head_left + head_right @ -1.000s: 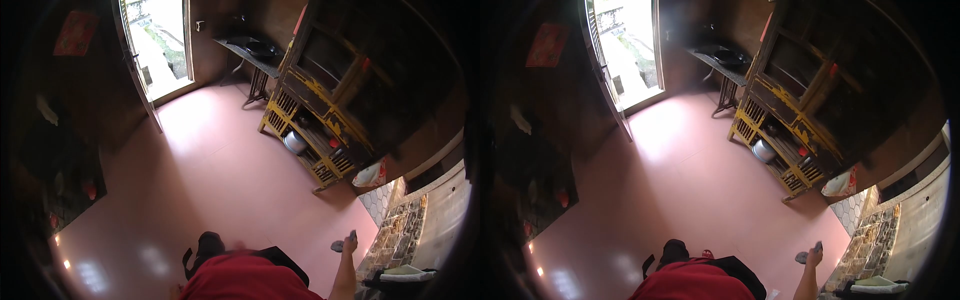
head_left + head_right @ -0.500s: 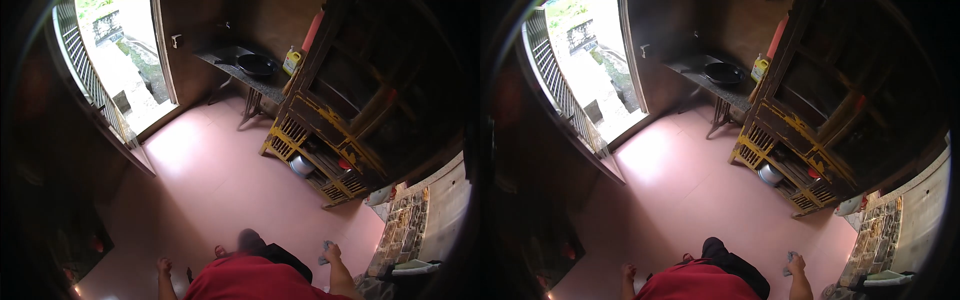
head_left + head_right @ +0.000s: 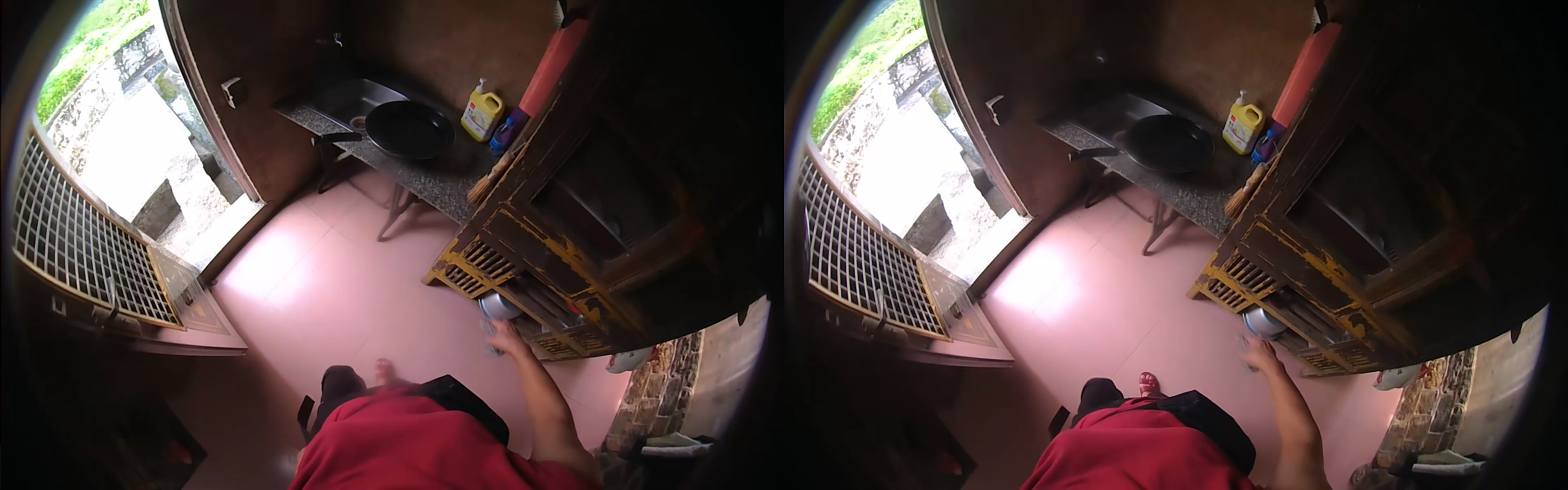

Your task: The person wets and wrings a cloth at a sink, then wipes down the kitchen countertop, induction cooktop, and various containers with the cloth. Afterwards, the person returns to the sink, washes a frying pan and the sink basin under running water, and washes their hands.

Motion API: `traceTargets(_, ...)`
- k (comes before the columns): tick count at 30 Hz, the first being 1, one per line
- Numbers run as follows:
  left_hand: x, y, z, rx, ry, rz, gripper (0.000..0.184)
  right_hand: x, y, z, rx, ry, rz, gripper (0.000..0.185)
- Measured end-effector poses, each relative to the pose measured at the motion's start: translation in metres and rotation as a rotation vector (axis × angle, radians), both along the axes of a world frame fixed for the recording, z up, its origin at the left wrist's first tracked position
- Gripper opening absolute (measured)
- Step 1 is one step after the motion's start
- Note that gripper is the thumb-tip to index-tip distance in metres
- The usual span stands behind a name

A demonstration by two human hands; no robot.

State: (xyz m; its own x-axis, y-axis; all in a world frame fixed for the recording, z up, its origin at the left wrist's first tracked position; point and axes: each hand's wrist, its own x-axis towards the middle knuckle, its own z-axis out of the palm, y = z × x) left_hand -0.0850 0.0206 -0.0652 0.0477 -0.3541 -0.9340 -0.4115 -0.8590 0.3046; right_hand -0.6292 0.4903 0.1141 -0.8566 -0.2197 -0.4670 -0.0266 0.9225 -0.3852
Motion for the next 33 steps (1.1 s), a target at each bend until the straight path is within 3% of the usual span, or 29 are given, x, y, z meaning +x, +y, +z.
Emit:
traceTargets(2, -0.014, -0.013, -0.01, 0.048, -0.049, 0.011, 0.025, -0.098, -0.083, 0.057, -0.041, 0.12, 0.011, 0.065)
traceTargets(5, -0.053, -0.057, -0.033, 0.079, -0.097, 0.012, 0.019, -0.233, -0.178, 0.113, -0.335, 0.319, 0.038, 0.064)
traceTargets(7, -0.082, -0.101, -0.062, 0.077, -0.111, 0.012, 0.017, -0.314, -0.236, 0.135, -0.372, 0.462, 0.037, 0.066)
traceTargets(10, -0.152, -0.196, -0.113, 0.052, -0.087, 0.028, 0.016, -0.427, -0.298, 0.146, -0.547, 0.31, -0.037, 0.07)
traceTargets(12, -0.246, -0.262, -0.089, -0.001, -0.077, 0.026, 0.016, -0.493, -0.317, 0.111, -0.596, 0.24, -0.327, 0.072)
traceTargets(13, -0.314, -0.288, -0.046, -0.08, 0.013, -0.065, 0.015, -0.518, -0.322, 0.092, -0.573, 0.188, -0.485, 0.066)
traceTargets(15, -0.403, -0.335, -0.021, -0.207, 0.206, -0.338, 0.018, -0.548, -0.312, 0.054, -0.489, 0.022, -0.642, 0.055)
traceTargets(16, -0.451, -0.358, -0.017, -0.246, 0.309, -0.35, 0.019, -0.56, -0.309, 0.038, -0.486, -0.04, -0.67, 0.052)
traceTargets(19, -0.636, -0.37, 0.076, -0.509, 0.339, -0.664, 0.021, -0.587, -0.297, -0.009, -0.447, -0.138, -0.756, 0.047)
traceTargets(21, -0.75, -0.349, 0.137, -0.659, 0.482, -0.746, 0.026, -0.613, -0.3, -0.042, -0.388, -0.081, -0.796, 0.048)
traceTargets(22, -0.802, -0.334, 0.163, -0.687, 0.568, -0.79, 0.025, -0.614, -0.311, -0.037, -0.313, 0.057, -0.771, 0.05)
traceTargets(24, -0.889, -0.285, 0.225, -0.662, 0.788, -0.833, 0.023, -0.625, -0.329, -0.079, -0.051, 0.363, -0.619, 0.05)
traceTargets(26, -0.952, -0.232, 0.268, -0.615, 0.887, -0.92, 0.022, -0.608, -0.359, -0.076, 0.014, 0.363, -0.512, 0.049)
traceTargets(28, -0.999, -0.186, 0.275, -0.48, 1.053, -0.976, 0.029, -0.602, -0.365, -0.077, -0.093, 0.402, -0.366, 0.049)
traceTargets(29, -1.016, -0.167, 0.276, -0.294, 1.053, -1.0, 0.036, -0.598, -0.359, -0.062, -0.197, 0.449, -0.303, 0.049)
traceTargets(32, -1.064, -0.114, 0.279, -0.308, 0.894, -1.249, 0.057, -0.598, -0.349, -0.043, -0.088, 0.654, -0.43, 0.044)
traceTargets(33, -1.079, -0.104, 0.276, -0.233, 0.855, -1.22, 0.058, -0.615, -0.35, -0.06, -0.423, 0.43, -0.612, 0.04)
